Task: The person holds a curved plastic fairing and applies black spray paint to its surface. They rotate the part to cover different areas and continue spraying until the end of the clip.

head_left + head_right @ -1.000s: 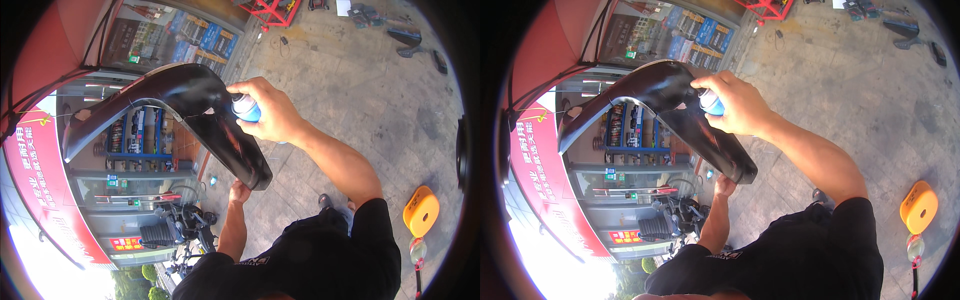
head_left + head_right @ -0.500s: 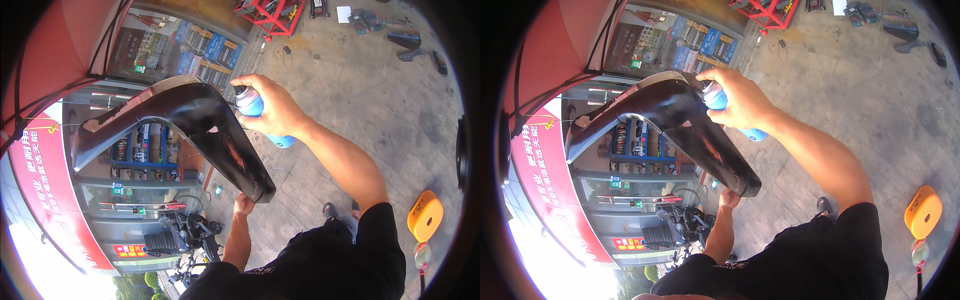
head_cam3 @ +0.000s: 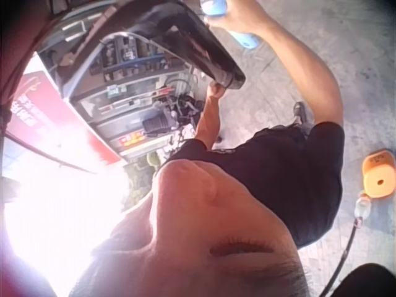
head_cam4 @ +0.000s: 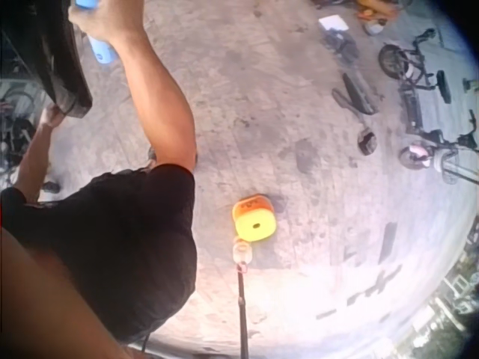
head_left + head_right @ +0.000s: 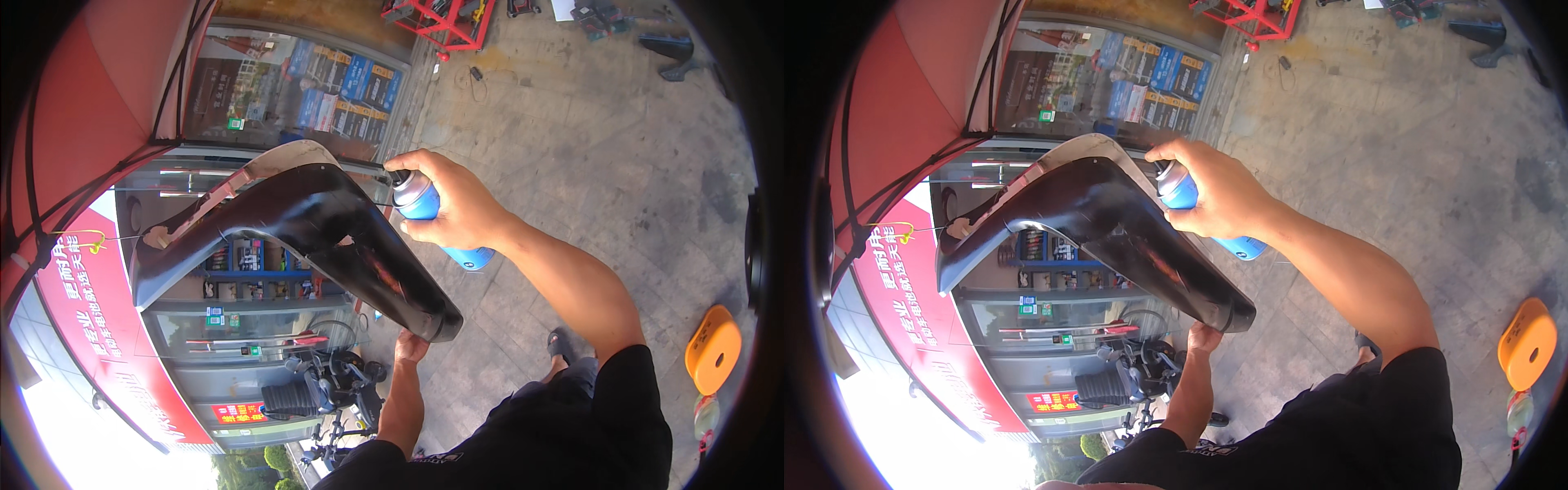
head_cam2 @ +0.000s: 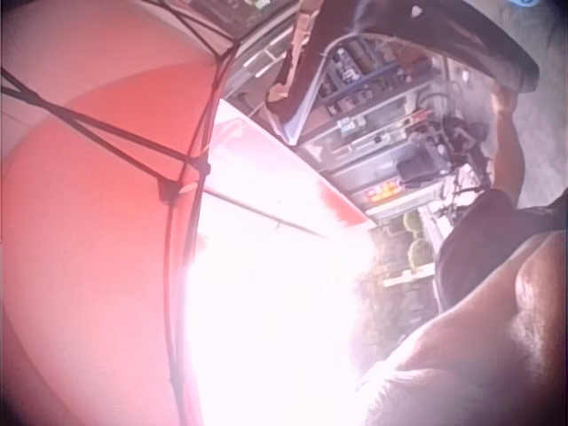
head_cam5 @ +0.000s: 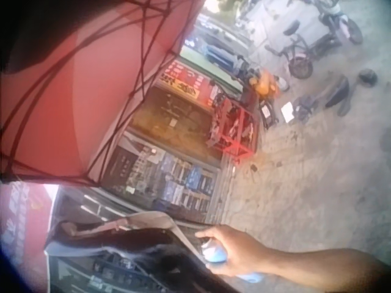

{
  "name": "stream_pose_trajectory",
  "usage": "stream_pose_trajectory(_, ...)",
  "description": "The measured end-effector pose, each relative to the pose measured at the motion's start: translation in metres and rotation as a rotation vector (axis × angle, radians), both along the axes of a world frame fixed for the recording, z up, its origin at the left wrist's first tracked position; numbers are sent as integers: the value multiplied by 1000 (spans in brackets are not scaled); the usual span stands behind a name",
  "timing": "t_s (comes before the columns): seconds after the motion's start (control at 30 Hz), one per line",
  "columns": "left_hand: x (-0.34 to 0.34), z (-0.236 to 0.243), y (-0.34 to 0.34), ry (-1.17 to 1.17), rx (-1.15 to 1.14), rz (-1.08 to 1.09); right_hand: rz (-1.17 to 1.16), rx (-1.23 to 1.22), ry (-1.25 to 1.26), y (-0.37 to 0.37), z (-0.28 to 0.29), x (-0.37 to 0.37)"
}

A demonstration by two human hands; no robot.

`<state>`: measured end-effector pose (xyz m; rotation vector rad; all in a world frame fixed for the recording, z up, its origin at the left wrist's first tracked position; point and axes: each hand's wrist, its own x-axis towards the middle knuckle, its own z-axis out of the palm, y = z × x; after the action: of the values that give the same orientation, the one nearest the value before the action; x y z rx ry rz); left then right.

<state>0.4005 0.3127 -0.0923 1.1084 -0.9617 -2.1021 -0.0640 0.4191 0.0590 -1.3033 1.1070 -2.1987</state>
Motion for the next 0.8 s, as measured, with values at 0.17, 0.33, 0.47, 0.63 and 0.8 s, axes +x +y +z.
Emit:
stream_pose_trajectory(0.17,-5,-2,-3,27,-19,-23,17,53,-20,10,-21,8)
stream_pose_trajectory(0.33,-15,2,-4,89,-4,-56,71,182,-72,35,-63,42)
stream_pose_trajectory(0.47,-28,6,-6,69,-10,-131,70,285,-124,51,-102,84)
stream_pose_trajectory(0.63,-37,10,-10,29,-54,-207,64,403,-224,70,-143,141)
stream_pose_trajectory(0.8,-44,17,-14,105,-101,-307,-49,423,-284,84,-175,190)
